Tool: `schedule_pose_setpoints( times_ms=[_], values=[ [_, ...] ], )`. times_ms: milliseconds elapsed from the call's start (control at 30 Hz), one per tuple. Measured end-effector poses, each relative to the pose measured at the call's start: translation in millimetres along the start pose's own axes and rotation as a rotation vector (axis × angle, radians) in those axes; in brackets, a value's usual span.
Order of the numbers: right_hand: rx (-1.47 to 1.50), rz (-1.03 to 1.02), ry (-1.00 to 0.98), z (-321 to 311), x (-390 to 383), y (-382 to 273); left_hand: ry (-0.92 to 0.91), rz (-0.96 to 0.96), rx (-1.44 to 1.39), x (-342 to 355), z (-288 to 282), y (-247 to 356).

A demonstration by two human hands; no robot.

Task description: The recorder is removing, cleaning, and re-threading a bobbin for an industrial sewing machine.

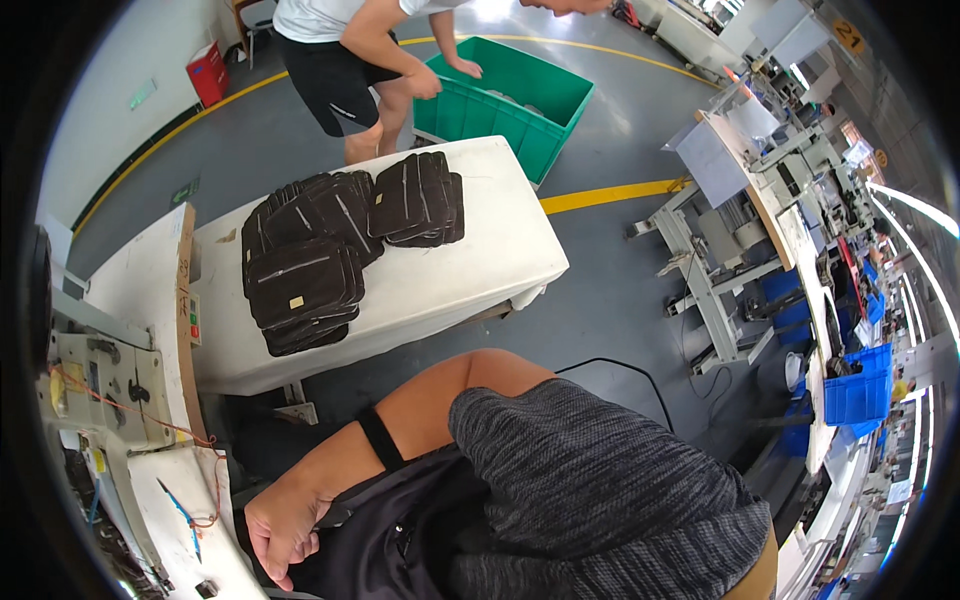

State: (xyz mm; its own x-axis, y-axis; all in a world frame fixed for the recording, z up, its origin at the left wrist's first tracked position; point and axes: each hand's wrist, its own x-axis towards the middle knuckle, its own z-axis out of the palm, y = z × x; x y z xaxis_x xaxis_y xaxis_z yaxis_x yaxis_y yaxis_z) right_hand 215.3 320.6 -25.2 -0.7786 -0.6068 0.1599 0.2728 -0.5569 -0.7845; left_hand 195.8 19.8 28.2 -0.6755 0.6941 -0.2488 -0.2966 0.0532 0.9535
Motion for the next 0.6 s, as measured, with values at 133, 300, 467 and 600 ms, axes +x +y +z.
schedule_pose_setpoints(
  times_ms=[133, 300, 467, 600],
  values=[
    [0.092, -0.045, 0.082, 9.9, -16.4, -7.5, 0.0, 0.017, 0.015, 0.9, 15.4, 5.3],
    [0.404, -0.193, 0.286, 35.4, -5.6, 3.7, 0.156, 0.048, 0.262, 8.2, 67.4, 10.1],
    [-0.636, -0.547, 0.478, 40.2, -10.2, 31.2, 0.185, -0.008, 0.44, 0.7, 96.4, 21.8],
    [-1.434, -0.591, 0.362, 43.3, -22.8, 45.6, 0.155, 0.086, 0.55, -14.0, 109.4, 27.4]
  ],
)
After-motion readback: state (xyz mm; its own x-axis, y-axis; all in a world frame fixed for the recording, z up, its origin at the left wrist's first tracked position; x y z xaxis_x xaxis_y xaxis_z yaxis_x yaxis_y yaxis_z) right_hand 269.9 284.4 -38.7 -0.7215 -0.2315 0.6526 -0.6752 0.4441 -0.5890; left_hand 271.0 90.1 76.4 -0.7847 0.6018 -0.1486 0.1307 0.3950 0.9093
